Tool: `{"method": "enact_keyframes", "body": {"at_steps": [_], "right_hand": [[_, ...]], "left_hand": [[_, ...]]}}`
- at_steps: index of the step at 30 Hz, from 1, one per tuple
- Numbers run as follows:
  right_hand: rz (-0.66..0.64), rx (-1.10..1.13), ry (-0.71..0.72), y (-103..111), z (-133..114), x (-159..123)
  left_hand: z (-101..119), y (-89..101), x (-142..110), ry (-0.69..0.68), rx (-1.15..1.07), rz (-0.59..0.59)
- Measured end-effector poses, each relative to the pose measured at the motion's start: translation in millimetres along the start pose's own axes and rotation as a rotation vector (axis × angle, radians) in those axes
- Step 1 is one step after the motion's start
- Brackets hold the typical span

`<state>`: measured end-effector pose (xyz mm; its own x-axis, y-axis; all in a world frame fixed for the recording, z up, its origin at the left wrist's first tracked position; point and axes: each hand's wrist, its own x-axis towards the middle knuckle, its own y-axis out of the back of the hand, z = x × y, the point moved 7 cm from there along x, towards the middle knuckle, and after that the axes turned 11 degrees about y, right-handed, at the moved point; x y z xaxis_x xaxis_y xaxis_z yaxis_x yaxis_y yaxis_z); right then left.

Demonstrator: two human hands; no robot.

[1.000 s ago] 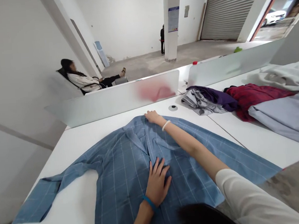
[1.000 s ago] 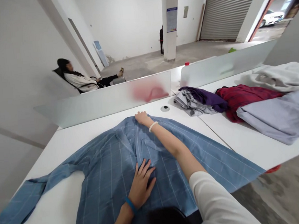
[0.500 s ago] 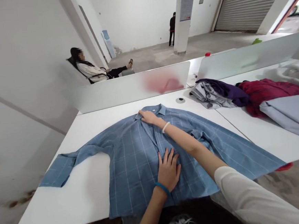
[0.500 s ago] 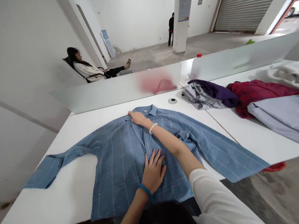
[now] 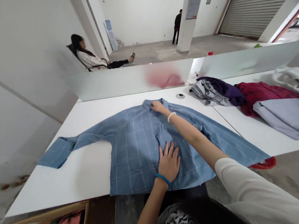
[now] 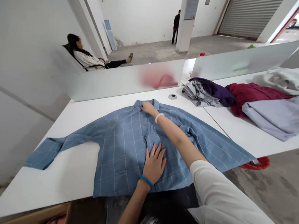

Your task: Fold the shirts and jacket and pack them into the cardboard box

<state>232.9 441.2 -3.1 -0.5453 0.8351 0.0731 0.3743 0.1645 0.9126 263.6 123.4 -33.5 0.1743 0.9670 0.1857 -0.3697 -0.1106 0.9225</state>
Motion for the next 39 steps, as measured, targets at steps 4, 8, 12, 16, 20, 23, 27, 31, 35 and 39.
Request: {"method": "enact_keyframes", "body": {"at_steps": [4,8,12,16,20,23,27,31,35,39], "right_hand": [[-0.012,-0.061,0.017,6.2,3.3,12.2],[-0.075,-0.071,0.085,7.7,3.0,16.4],[-0.204,-0.021,0.21,11.9,9.9,3.1],[-0.336,-0.012,0.31,18.7,25.0,-20.9],[-0.415,-0.059,0.393,22.8,31.8,-37.0],[-0.442,-0.073,0.451,24.8,32.1,-43.6],[-0.434,-0.145,0.56,23.1,29.9,-53.5],[-0.279,-0.117,0.553,40.7,32.2,-52.6],[-0.126,-0.002,0.525,74.9,30.4,-38.7],[-0.337,0.064,0.502,58.1,9.9,-24.4]], "left_hand": [[0.6,-0.3,-4.8,-0.033,-0.041,-0.03],[-3.6,6.7,-5.7,-0.042,-0.211,-0.01],[-38.5,16.9,-1.3,0.272,-0.537,0.184],[-62.7,7.6,7.7,0.475,-0.699,0.18],[-72.0,2.8,26.2,0.517,-0.638,0.093],[-76.6,3.9,35.3,0.536,-0.595,0.078],[-67.5,12.2,38.0,0.381,-0.601,0.142],[-51.9,19.5,36.6,0.212,-0.614,0.137],[-43.7,21.9,37.9,0.161,-0.729,0.042],[-46.0,18.7,38.7,0.208,-0.852,-0.067]]}}
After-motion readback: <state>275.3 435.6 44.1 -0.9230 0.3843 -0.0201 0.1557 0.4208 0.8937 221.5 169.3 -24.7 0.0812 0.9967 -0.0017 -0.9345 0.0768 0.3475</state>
